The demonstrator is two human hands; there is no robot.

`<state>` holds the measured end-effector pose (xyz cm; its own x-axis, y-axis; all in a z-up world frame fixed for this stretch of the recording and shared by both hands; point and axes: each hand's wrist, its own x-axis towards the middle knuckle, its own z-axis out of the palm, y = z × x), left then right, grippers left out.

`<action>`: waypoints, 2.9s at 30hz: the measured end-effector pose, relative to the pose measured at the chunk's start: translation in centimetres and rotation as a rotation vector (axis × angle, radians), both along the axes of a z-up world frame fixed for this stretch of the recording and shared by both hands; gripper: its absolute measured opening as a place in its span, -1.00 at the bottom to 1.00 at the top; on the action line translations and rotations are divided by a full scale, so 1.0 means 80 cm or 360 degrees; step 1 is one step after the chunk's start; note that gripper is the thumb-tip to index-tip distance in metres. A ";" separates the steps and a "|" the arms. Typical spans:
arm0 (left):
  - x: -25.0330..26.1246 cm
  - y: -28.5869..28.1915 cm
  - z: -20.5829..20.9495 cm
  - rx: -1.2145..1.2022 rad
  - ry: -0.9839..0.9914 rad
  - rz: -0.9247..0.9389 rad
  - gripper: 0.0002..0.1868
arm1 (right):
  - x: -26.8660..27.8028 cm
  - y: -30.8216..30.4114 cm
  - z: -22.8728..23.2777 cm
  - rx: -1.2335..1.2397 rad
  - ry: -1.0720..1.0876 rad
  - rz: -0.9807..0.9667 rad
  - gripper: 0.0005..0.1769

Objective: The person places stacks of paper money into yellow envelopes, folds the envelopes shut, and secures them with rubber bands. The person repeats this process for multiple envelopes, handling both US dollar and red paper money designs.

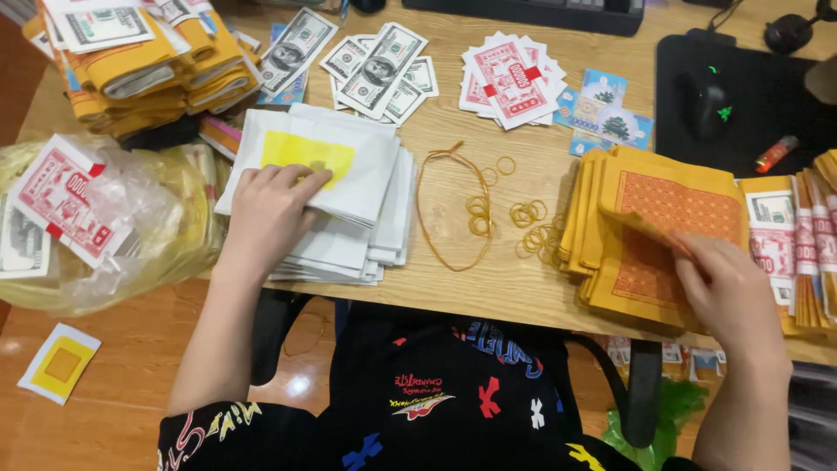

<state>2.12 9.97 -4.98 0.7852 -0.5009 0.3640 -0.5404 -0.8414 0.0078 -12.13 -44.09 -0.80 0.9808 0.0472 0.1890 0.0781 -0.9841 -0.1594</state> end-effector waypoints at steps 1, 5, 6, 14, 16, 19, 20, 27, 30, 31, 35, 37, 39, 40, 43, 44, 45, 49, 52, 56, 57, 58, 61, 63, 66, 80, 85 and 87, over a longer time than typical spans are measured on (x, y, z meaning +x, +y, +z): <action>0.004 -0.001 -0.002 0.0035 -0.0039 0.0023 -0.41 | 0.000 -0.002 0.001 -0.0005 -0.0091 -0.0010 -0.67; 0.010 -0.032 0.067 -0.0597 0.0192 -0.0054 -0.40 | 0.011 -0.020 0.013 -0.0219 -0.0711 -0.0217 -0.85; 0.003 -0.048 0.092 -0.0814 0.0314 0.0101 -0.49 | 0.018 0.004 0.036 0.0067 -0.0934 -0.0190 -0.85; -0.054 -0.250 0.118 -0.1471 0.0528 -0.0658 -0.08 | 0.063 0.212 0.044 0.0458 -0.1131 -0.0181 -0.60; -0.069 -0.284 0.130 -0.1663 0.0670 -0.0693 -0.44 | 0.068 0.256 0.036 0.0653 -0.0922 0.0061 -0.50; -0.076 -0.287 0.131 -0.1796 0.0734 -0.0648 -0.43 | 0.064 0.255 0.030 0.0658 -0.0893 0.0032 -0.51; -0.076 -0.287 0.132 -0.1795 0.0743 -0.0637 -0.43 | 0.065 0.255 0.029 0.0663 -0.0881 0.0032 -0.51; -0.072 -0.289 0.123 -0.1723 0.0754 -0.0605 -0.39 | 0.069 0.251 0.021 0.0794 -0.0824 0.0080 -0.50; -0.078 -0.290 0.123 -0.1700 0.0691 -0.0645 -0.29 | 0.065 0.256 0.027 0.0948 -0.0824 0.0148 -0.48; -0.080 -0.290 0.124 -0.1694 0.0661 -0.0651 -0.18 | 0.064 0.258 0.032 0.1049 -0.0813 0.0218 -0.46; -0.091 -0.292 0.120 -0.1736 0.0609 -0.0578 -0.14 | 0.060 0.263 0.053 0.1416 -0.0596 0.0162 -0.27; -0.094 -0.291 0.116 -0.1795 0.0604 -0.0582 -0.31 | 0.059 0.261 0.051 0.1351 -0.0596 0.0049 -0.45; -0.090 -0.281 0.112 -0.1809 0.0569 -0.0512 -0.38 | 0.061 0.256 0.046 0.1413 -0.0656 0.0017 -0.58; -0.088 -0.276 0.109 -0.1820 0.0539 -0.0440 -0.44 | 0.062 0.253 0.043 0.1477 -0.0712 -0.0018 -0.69; -0.056 -0.247 0.096 -0.2238 0.0591 -0.0223 -0.19 | 0.072 0.189 -0.011 0.1811 -0.0832 0.0238 -0.54; -0.053 -0.246 0.096 -0.2235 0.0590 -0.0220 -0.19 | 0.074 0.190 0.004 0.1815 -0.0831 0.0238 -0.54; -0.050 -0.246 0.097 -0.2197 0.0842 -0.0164 -0.13 | 0.076 0.191 0.019 0.1875 -0.0770 0.0255 -0.56; -0.050 -0.248 0.056 -0.2054 0.1317 -0.0131 -0.22 | 0.091 0.191 0.052 0.2044 -0.0621 0.0338 -0.58; -0.038 -0.242 0.052 -0.2789 0.1515 -0.0591 -0.64 | 0.110 0.152 0.026 0.1986 -0.0512 0.0381 -0.57; -0.041 -0.245 0.028 -0.2799 0.1659 -0.0593 -0.60 | 0.140 0.133 0.041 0.2016 -0.0328 0.0481 -0.57; -0.040 -0.247 0.029 -0.2682 0.1641 -0.0491 -0.70 | 0.156 0.110 0.039 0.1854 0.0012 0.0564 -0.52; -0.039 -0.248 0.030 -0.2565 0.1622 -0.0389 -0.79 | 0.172 0.087 0.038 0.1676 0.0344 0.0642 -0.44; -0.051 -0.239 0.061 -0.2297 0.1700 -0.0110 -0.65 | 0.194 0.066 0.124 0.1447 0.0359 0.0394 -0.55; -0.048 -0.235 0.048 -0.2300 0.1584 -0.0192 -0.66 | 0.239 -0.022 0.072 0.1077 -0.0041 0.0183 -0.64; -0.053 -0.230 0.051 -0.2334 0.1466 -0.0364 -0.64 | 0.270 -0.086 0.023 0.0519 -0.0255 -0.0301 -0.55; -0.065 -0.246 0.052 -0.2109 0.1702 -0.0464 -0.62 | 0.285 -0.119 -0.063 0.0230 -0.0361 -0.0552 -0.33; -0.072 -0.250 0.054 -0.1906 0.1753 -0.0405 -0.60 | 0.279 -0.128 -0.076 0.0038 -0.0250 -0.0810 -0.37; -0.074 -0.252 0.051 -0.1954 0.1744 -0.0462 -0.61 | 0.284 -0.132 -0.082 0.0029 -0.0237 -0.0813 -0.39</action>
<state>-3.78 -10.19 -0.92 0.8554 -0.5180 0.0025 0.0399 0.0709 0.9967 10.57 -54.63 -7.34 0.8403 -0.4343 0.3244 -0.3876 -0.8997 -0.2007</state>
